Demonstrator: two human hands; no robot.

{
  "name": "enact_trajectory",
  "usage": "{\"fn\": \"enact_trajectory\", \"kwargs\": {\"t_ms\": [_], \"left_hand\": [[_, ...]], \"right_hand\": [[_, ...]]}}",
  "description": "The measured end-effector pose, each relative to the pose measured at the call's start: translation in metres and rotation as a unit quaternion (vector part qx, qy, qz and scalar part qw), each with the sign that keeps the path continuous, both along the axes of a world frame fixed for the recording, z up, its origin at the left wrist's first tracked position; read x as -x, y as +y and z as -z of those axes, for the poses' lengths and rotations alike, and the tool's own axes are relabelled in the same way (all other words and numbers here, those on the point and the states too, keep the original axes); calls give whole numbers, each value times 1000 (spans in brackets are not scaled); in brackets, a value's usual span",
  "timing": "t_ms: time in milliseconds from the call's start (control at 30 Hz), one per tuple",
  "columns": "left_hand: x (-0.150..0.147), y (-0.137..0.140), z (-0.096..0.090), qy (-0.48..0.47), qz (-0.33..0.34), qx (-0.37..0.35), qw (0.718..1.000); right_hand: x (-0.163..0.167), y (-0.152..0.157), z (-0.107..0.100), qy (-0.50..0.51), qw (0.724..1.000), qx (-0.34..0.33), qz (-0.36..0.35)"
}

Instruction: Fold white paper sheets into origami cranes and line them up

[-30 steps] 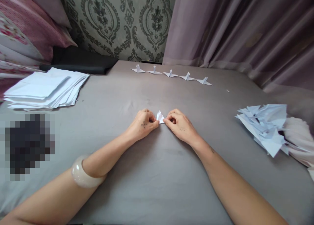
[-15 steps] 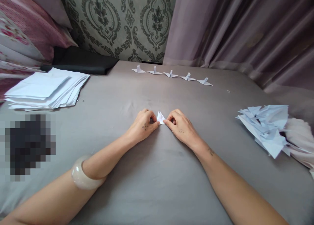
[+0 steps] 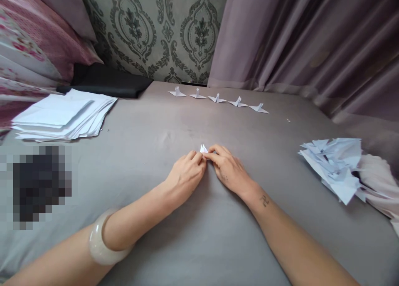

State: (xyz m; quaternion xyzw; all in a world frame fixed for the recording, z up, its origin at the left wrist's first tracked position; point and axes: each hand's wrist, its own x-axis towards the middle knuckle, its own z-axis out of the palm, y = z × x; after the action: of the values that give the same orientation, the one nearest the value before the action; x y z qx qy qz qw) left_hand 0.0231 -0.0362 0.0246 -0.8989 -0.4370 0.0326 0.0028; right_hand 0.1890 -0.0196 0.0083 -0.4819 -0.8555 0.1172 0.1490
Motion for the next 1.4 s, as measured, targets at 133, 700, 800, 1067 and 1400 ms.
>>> {"fn": "enact_trajectory", "kwargs": {"t_ms": [133,700,800,1067,1400], "left_hand": [[1,-1,1,12,0,-10,1000],[3,-7,10,-19,41,-51,998],[3,-6,9,-28,39,-44,998],[12,10,12,-171,-75,9,982],[14,26,13,-434,-258,143,852]], "right_hand": [[-6,-1,-2,5,1000,-8,-28],[-11,-3,-3,-119,984,-126,-46],[-11,-4,-4,-116,984,-129,-46],[-5,-2,0,-55,995,-77,-23],[-4,6,11,196,976,11,97]]}}
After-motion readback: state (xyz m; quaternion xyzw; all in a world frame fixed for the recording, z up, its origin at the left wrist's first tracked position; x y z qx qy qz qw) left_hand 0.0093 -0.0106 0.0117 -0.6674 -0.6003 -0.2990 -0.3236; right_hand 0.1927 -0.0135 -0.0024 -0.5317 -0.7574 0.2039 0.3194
